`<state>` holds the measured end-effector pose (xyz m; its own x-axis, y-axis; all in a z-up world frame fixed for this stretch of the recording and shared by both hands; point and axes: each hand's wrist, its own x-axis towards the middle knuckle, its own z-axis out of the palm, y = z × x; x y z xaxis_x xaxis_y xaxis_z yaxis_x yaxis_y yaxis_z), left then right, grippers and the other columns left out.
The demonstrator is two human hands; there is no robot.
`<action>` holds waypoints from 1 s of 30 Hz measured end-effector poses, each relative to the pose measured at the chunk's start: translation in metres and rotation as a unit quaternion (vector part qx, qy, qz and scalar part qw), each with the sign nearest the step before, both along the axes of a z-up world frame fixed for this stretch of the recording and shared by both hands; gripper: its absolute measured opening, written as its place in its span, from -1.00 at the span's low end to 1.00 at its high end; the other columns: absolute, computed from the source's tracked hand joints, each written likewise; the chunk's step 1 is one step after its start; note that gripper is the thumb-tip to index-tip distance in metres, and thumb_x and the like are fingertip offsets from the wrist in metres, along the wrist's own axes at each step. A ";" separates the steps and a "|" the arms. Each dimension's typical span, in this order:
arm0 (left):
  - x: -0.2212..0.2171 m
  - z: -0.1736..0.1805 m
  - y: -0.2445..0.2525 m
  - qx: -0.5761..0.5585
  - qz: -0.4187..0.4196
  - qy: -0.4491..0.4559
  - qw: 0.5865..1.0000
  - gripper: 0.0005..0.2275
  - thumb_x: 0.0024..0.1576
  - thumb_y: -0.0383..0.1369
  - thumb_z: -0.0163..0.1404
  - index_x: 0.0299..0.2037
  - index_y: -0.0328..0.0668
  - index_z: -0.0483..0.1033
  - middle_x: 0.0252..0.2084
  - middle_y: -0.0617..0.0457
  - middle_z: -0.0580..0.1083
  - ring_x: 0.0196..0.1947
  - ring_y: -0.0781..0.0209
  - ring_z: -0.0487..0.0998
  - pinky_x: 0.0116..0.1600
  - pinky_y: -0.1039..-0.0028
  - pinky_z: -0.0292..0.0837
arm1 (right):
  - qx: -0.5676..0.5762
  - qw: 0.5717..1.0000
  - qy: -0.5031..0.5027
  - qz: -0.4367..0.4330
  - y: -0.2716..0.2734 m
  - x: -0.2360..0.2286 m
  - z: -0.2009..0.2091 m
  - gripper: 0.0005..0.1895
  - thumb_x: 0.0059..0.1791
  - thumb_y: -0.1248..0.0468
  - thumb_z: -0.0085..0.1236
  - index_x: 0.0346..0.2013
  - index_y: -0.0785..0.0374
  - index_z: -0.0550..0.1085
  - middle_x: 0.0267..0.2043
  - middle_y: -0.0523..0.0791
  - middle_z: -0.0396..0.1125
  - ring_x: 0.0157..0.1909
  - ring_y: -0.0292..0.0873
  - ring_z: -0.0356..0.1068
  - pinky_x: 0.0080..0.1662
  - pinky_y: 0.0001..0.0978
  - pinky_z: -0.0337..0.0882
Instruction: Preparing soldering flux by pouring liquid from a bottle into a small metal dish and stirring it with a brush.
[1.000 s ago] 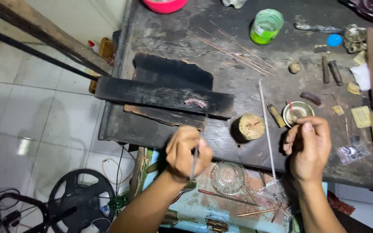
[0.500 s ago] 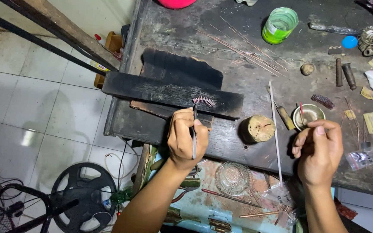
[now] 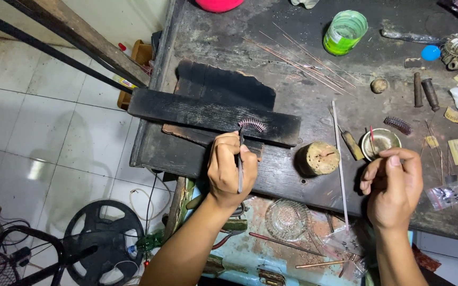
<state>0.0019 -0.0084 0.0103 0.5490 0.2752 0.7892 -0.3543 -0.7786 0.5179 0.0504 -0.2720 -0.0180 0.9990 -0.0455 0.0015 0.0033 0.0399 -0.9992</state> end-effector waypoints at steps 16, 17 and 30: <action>0.001 0.004 -0.001 -0.004 -0.001 -0.005 1.000 -0.87 0.16 -0.65 -0.20 -0.44 -0.42 0.21 -0.42 -0.19 0.29 -0.40 -0.08 0.42 -0.10 0.20 0.61 | 0.012 1.000 0.001 0.001 0.000 0.000 -0.001 -0.86 0.25 0.18 -0.20 -0.05 0.17 0.25 -0.51 -0.08 0.14 -0.62 -0.26 0.13 -0.56 -0.54 0.11; 0.001 0.003 -0.001 -0.004 -0.001 -0.005 1.000 -0.87 0.16 -0.65 -0.20 -0.44 -0.42 0.20 -0.42 -0.19 0.29 -0.40 -0.08 0.42 -0.10 0.20 0.61 | 0.010 1.000 0.002 0.001 0.000 0.000 -0.001 -0.86 0.25 0.17 -0.19 -0.05 0.17 0.25 -0.51 -0.08 0.14 -0.62 -0.26 0.13 -0.56 -0.54 0.11; 0.000 0.002 -0.001 -0.003 0.001 -0.010 1.000 -0.88 0.15 -0.65 -0.19 -0.44 -0.43 0.22 -0.42 -0.18 0.30 -0.40 -0.06 0.45 -0.08 0.22 0.64 | 0.005 1.000 0.000 0.007 -0.003 0.000 -0.003 -0.87 0.25 0.17 -0.20 -0.05 0.16 0.25 -0.50 -0.10 0.16 -0.60 -0.26 0.16 -0.58 -0.55 0.11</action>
<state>0.0021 -0.0091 0.0126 0.5326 0.2813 0.7983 -0.3632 -0.7759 0.5158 0.0509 -0.2749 -0.0206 0.9995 -0.0316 0.0014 0.0030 0.0509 -0.9987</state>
